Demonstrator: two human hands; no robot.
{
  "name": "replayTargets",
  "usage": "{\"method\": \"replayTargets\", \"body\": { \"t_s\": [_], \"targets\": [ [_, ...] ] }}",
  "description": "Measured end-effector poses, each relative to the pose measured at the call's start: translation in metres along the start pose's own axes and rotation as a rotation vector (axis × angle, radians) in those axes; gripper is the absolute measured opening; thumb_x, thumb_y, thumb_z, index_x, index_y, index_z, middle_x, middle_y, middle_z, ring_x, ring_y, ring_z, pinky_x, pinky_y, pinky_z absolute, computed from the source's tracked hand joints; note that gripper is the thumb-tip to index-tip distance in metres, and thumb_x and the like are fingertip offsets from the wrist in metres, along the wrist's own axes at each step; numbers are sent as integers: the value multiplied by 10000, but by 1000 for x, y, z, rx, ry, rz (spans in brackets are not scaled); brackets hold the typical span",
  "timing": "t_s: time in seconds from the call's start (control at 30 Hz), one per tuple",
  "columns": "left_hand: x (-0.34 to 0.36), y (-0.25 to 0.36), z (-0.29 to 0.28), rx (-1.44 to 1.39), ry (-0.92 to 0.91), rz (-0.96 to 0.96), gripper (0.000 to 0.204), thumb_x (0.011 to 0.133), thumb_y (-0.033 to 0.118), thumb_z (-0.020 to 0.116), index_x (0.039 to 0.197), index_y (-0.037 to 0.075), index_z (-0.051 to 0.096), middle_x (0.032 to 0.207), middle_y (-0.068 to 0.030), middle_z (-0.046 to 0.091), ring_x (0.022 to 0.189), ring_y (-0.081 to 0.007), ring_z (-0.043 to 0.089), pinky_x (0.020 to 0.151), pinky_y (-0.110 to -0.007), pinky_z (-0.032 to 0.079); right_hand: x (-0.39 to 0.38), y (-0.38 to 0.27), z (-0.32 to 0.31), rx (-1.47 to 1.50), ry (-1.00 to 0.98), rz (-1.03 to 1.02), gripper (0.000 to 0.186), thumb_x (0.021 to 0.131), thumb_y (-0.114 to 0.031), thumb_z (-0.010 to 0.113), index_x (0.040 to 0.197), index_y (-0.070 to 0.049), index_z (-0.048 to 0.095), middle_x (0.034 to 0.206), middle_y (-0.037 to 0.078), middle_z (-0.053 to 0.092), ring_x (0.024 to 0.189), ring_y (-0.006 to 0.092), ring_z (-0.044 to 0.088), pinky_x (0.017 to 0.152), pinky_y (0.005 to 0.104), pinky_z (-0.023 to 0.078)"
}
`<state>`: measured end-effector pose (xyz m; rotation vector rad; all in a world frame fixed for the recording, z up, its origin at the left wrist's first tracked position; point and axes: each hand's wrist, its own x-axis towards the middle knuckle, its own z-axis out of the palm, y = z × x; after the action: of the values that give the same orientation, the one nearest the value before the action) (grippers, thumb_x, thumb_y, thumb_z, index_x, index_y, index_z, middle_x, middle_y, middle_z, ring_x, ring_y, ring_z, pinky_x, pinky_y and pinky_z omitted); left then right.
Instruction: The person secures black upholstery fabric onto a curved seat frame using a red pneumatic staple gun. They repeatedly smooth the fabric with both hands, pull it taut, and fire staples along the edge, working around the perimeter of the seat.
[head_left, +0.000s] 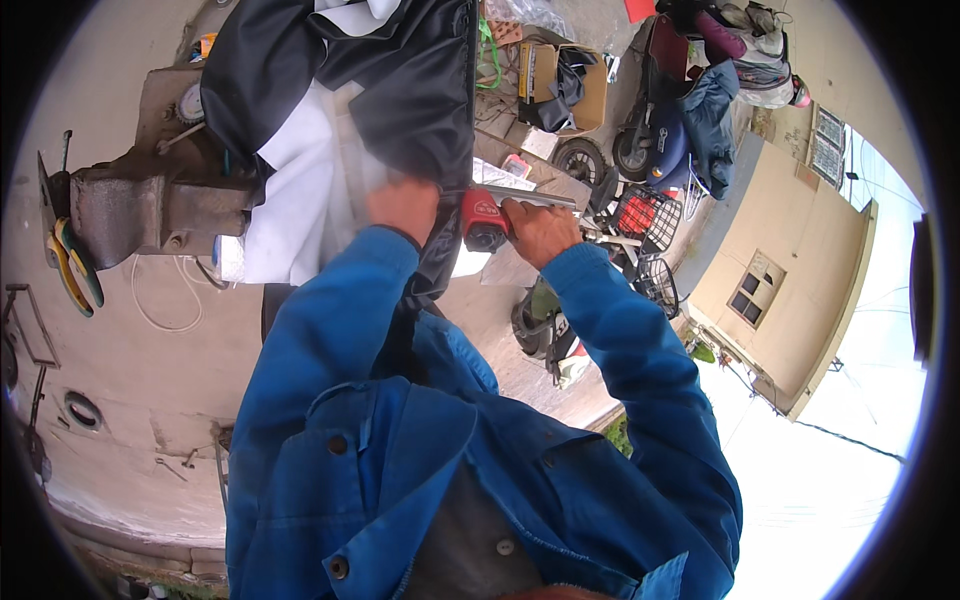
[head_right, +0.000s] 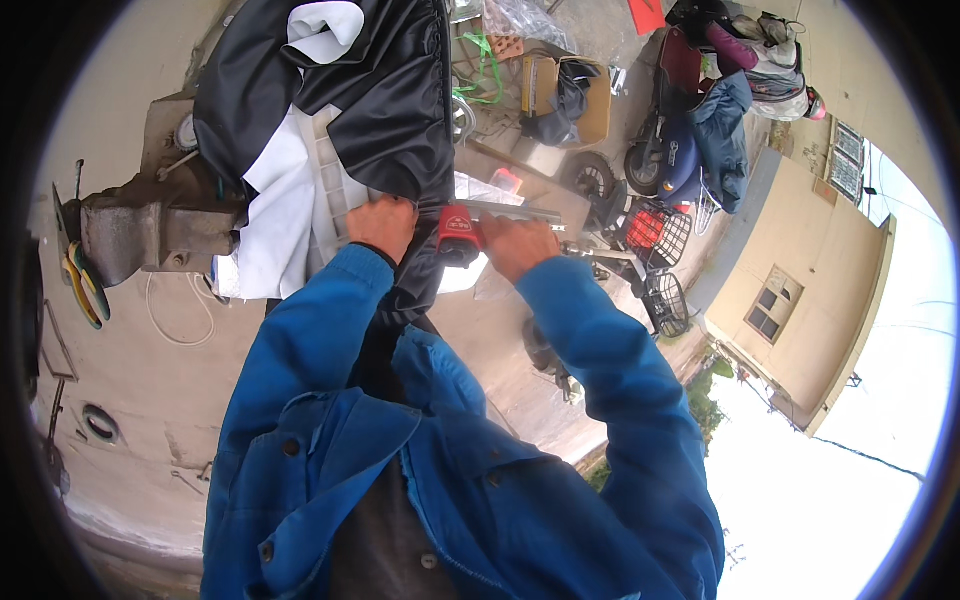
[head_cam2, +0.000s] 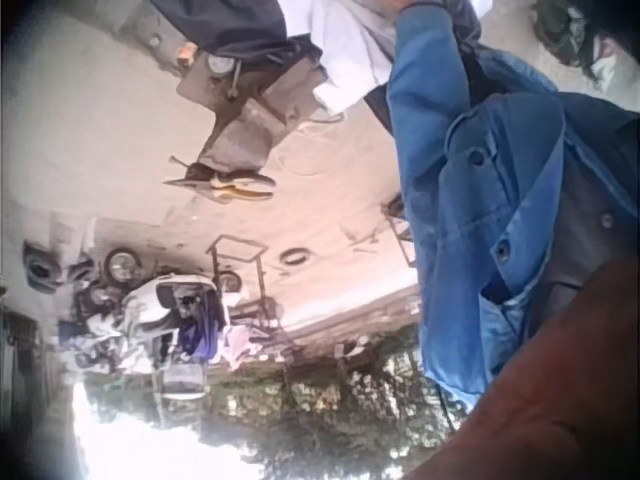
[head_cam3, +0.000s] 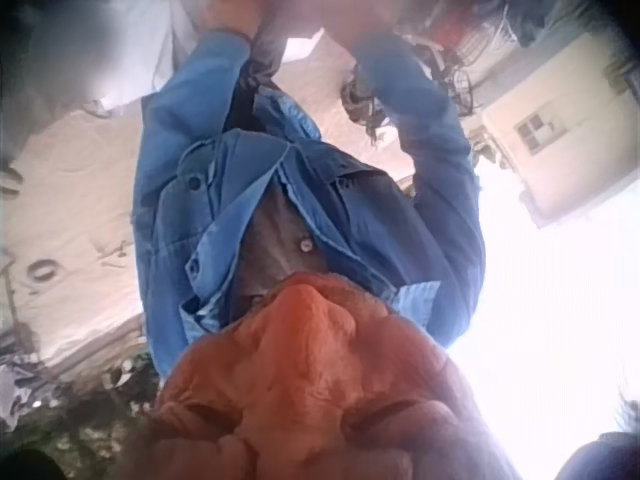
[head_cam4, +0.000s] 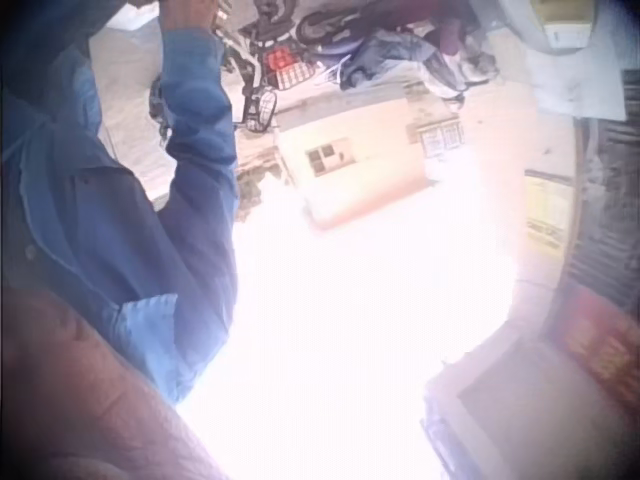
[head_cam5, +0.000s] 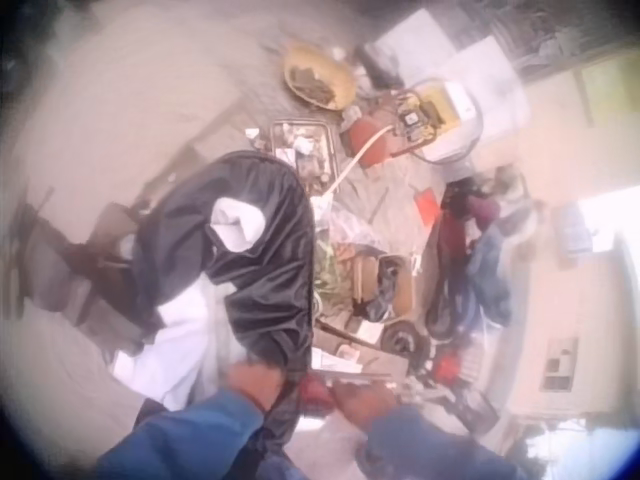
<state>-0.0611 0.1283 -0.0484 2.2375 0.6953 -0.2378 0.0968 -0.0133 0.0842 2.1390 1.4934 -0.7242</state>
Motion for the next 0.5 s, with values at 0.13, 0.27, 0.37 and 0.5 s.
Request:
{"method": "replayTargets", "body": {
  "t_s": [0.13, 0.27, 0.37, 0.5],
  "targets": [
    [-2, -3, 7, -14, 36, 18, 153, 925, 239, 679, 879, 118, 760, 902, -116, 767, 776, -353, 761, 673, -484, 603, -1, -3, -13, -3, -23, 21, 290, 862, -197, 769, 1119, -105, 672, 947, 176, 752, 872, 381, 745, 777, 500, 591],
    [-1, -3, 4, -26, 47, 22, 96, 886, 176, 666, 857, 146, 752, 880, -106, 761, 765, -332, 763, 656, -468, 606, 14, -6, -18, -17, -21, -17, 213, 905, -189, 719, 1092, -102, 663, 862, 192, 748, 794, 387, 750, 709, 510, 587],
    [-1, -2, 2, -29, 2, 3, 101, 883, 184, 668, 863, 139, 756, 890, -111, 763, 785, -335, 766, 673, -474, 611, 21, -8, -18, -46, -28, -33, 165, 943, -188, 668, 1082, -101, 661, 820, 192, 750, 757, 393, 753, 692, 515, 587],
    [0, -2, 2, -60, 7, -11, 108, 886, 185, 665, 867, 140, 761, 900, -114, 764, 811, -341, 768, 689, -483, 613, 30, -7, -15, -78, -70, -35, 159, 962, -190, 643, 1088, -94, 665, 812, 193, 752, 754, 391, 757, 685, 521, 587]
  ]
}}
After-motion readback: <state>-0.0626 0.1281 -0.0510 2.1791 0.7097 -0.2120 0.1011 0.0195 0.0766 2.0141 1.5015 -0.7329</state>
